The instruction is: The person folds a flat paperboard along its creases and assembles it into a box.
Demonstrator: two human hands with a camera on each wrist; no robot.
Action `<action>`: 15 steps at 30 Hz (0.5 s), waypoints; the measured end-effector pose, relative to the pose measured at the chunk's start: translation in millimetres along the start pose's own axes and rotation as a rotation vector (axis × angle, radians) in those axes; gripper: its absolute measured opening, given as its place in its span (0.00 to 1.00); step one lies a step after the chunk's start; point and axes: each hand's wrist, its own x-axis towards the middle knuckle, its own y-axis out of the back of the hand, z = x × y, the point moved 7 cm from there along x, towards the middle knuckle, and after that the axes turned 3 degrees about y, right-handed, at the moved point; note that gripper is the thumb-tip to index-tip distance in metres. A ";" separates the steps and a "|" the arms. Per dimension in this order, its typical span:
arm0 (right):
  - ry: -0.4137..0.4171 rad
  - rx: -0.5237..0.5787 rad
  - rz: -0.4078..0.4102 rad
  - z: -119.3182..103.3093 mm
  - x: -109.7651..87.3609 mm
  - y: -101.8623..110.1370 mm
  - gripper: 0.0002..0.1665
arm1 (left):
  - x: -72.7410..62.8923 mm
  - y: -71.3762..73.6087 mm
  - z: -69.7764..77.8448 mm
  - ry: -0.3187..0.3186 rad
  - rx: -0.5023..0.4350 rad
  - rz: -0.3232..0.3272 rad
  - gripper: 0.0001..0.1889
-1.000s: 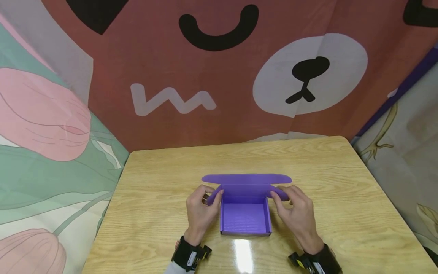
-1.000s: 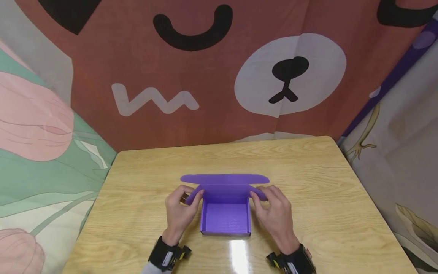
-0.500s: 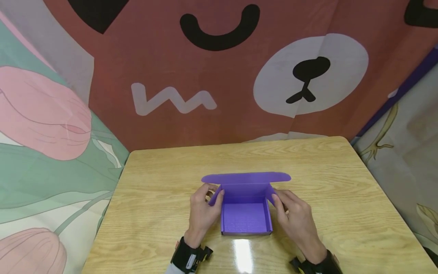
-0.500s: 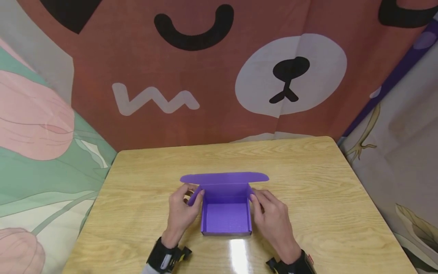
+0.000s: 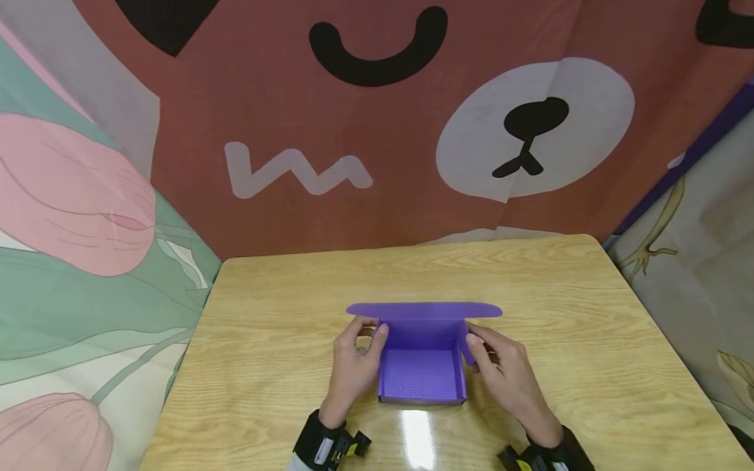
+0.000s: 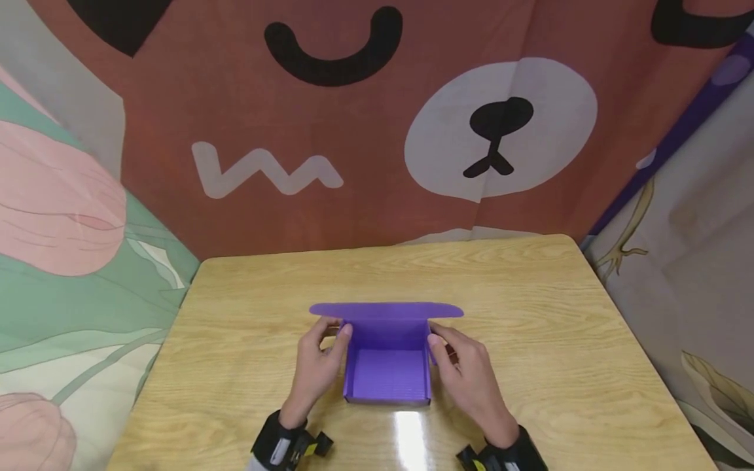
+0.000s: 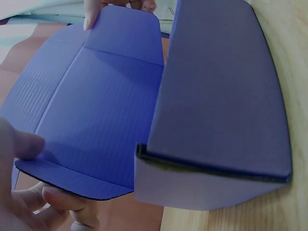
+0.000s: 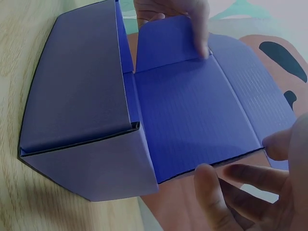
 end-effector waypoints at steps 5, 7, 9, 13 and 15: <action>-0.009 0.042 -0.005 1.1 2.0 -1.7 0.20 | 0.2 0.0 0.2 -0.006 0.005 -0.044 0.10; -0.009 0.037 -0.006 1.5 2.1 -2.2 0.20 | 0.1 0.3 -0.2 0.007 -0.013 -0.063 0.12; -0.013 0.032 -0.010 2.2 2.1 -3.2 0.20 | 0.1 0.4 -0.8 0.024 -0.044 -0.088 0.12; -0.018 0.025 -0.016 4.1 2.2 -5.2 0.20 | -0.3 -0.7 -1.9 0.049 -0.107 -0.141 0.13; -0.021 0.030 -0.020 4.8 2.6 -6.3 0.20 | -0.9 -1.4 -2.3 0.058 -0.126 -0.163 0.13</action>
